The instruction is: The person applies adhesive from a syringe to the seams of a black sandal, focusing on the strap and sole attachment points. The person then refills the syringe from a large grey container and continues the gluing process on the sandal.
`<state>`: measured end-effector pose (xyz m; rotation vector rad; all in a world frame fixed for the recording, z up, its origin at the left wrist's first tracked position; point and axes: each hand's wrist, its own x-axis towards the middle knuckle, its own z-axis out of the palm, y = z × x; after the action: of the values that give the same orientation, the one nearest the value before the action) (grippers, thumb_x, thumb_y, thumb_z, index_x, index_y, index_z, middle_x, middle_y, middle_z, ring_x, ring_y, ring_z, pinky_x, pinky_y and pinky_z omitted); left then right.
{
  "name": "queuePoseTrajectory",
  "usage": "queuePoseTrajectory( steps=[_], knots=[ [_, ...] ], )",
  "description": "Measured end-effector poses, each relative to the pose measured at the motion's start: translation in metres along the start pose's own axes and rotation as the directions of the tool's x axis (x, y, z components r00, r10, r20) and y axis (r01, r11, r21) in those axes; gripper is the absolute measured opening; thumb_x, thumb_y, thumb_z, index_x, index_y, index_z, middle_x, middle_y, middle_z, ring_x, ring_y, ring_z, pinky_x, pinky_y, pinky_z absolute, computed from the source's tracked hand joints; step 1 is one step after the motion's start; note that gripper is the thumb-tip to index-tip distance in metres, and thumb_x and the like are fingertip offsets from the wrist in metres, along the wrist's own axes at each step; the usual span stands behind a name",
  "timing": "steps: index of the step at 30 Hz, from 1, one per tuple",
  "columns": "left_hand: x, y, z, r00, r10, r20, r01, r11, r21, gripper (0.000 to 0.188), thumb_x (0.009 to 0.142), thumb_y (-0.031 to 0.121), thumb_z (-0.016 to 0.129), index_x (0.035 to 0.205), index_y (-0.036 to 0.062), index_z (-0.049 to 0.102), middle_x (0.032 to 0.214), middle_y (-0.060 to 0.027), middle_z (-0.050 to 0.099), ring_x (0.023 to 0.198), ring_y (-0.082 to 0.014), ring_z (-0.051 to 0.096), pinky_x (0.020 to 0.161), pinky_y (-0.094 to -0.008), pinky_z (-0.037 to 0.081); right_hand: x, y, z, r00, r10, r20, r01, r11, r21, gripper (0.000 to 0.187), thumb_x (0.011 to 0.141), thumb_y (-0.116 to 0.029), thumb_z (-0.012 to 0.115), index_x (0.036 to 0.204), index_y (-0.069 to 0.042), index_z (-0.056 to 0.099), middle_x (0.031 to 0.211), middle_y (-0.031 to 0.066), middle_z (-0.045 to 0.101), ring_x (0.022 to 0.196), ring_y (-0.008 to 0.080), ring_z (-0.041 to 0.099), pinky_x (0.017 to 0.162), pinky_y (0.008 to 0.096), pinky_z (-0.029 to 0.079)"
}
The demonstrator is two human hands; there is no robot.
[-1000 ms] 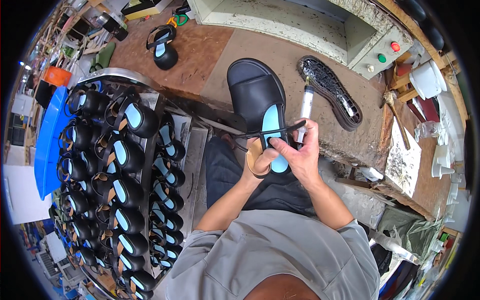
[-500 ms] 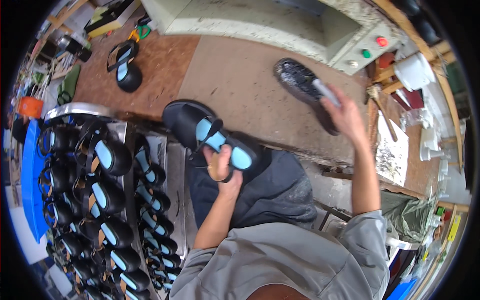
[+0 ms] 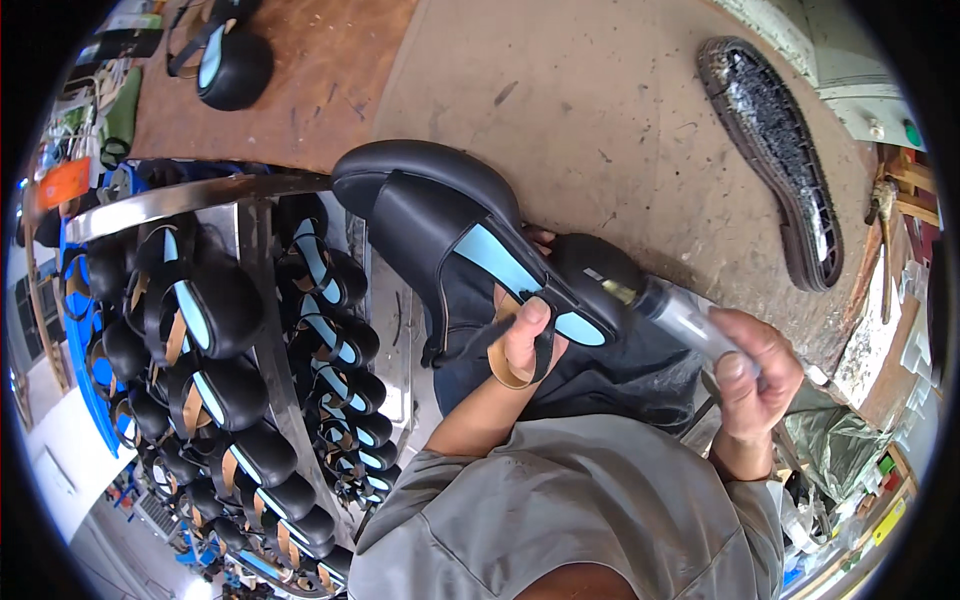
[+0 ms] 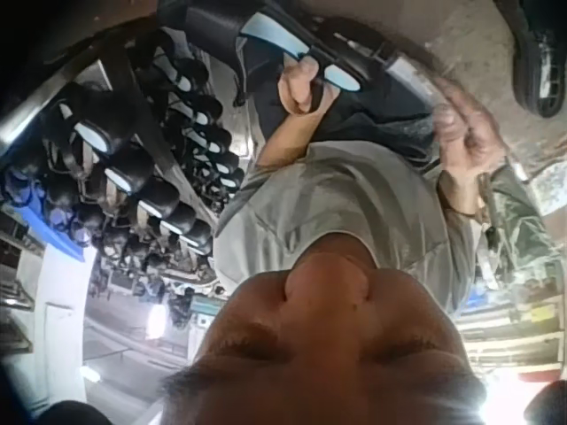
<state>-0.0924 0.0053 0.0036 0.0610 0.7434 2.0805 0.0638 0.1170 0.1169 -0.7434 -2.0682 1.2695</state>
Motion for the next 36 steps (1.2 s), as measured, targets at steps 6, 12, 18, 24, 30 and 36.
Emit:
queuePoseTrajectory(
  steps=[6, 12, 18, 24, 30, 36],
  knots=[
    [-0.002, 0.006, -0.001, 0.985, -0.152, -0.082, 0.147, 0.987, -0.073, 0.066, 0.066, 0.018, 0.066, 0.122, 0.0017, 0.037, 0.116, -0.0092, 0.039, 0.102, -0.0166, 0.051, 0.087, -0.0314, 0.049, 0.008, 0.013, 0.01, 0.997, -0.06, 0.057, 0.063, 0.997, -0.047, 0.026, 0.076, -0.011, 0.064, 0.096, 0.005, 0.065, 0.077, 0.013, 0.067, 0.045, 0.0148, 0.047, 0.044, 0.0285, 0.036],
    [0.0, 0.007, -0.009, 0.986, -0.163, -0.032, 0.162, 0.986, -0.024, 0.06, 0.068, 0.025, 0.074, 0.116, 0.0104, 0.041, 0.121, -0.0039, 0.038, 0.117, -0.0259, 0.045, 0.092, -0.0459, 0.046, 0.016, 0.012, 0.014, 0.987, -0.052, 0.152, 0.059, 0.997, -0.047, 0.025, 0.075, -0.009, 0.064, 0.096, 0.005, 0.065, 0.077, 0.0133, 0.067, 0.045, 0.0156, 0.048, 0.044, 0.0286, 0.037],
    [-0.002, 0.006, -0.014, 0.985, -0.174, 0.005, 0.175, 0.984, -0.041, 0.062, 0.067, 0.022, 0.075, 0.117, 0.0115, 0.04, 0.121, -0.0049, 0.037, 0.117, -0.0273, 0.045, 0.092, -0.0479, 0.046, 0.024, 0.006, 0.015, 0.978, -0.088, 0.187, 0.112, 0.987, -0.12, 0.024, 0.075, -0.008, 0.063, 0.095, 0.004, 0.065, 0.073, 0.0117, 0.066, 0.044, 0.0155, 0.051, 0.043, 0.0286, 0.036],
    [-0.001, 0.013, 0.005, 0.958, -0.25, -0.142, 0.244, 0.968, -0.058, 0.062, 0.062, 0.026, 0.071, 0.113, 0.0055, 0.042, 0.116, -0.0076, 0.041, 0.101, -0.0186, 0.053, 0.086, -0.0314, 0.049, 0.036, 0.002, 0.012, 0.973, -0.13, 0.19, 0.163, 0.972, -0.169, 0.019, 0.076, -0.009, 0.059, 0.087, 0.005, 0.064, 0.061, 0.0091, 0.062, 0.037, 0.015, 0.048, 0.04, 0.0287, 0.032],
    [-0.003, 0.015, 0.002, 0.954, -0.26, -0.152, 0.269, 0.962, 0.04, 0.063, 0.064, 0.031, 0.072, 0.114, 0.0074, 0.042, 0.116, -0.0049, 0.041, 0.105, -0.018, 0.05, 0.086, -0.0322, 0.048, 0.036, -0.001, 0.007, 0.973, -0.163, 0.165, 0.196, 0.958, -0.207, 0.017, 0.075, -0.009, 0.058, 0.08, 0.006, 0.064, 0.051, 0.0062, 0.057, 0.034, 0.0127, 0.044, 0.039, 0.0271, 0.029],
    [0.0, 0.009, 0.003, 0.975, -0.194, -0.111, 0.192, 0.981, -0.032, 0.061, 0.064, 0.025, 0.072, 0.115, 0.0097, 0.042, 0.117, -0.0041, 0.039, 0.107, -0.0208, 0.05, 0.087, -0.0352, 0.048, 0.032, -0.002, 0.005, 0.969, -0.196, 0.149, 0.225, 0.949, -0.221, 0.017, 0.074, -0.009, 0.058, 0.078, 0.007, 0.064, 0.048, 0.0045, 0.053, 0.032, 0.0115, 0.042, 0.038, 0.0268, 0.027]
  ],
)
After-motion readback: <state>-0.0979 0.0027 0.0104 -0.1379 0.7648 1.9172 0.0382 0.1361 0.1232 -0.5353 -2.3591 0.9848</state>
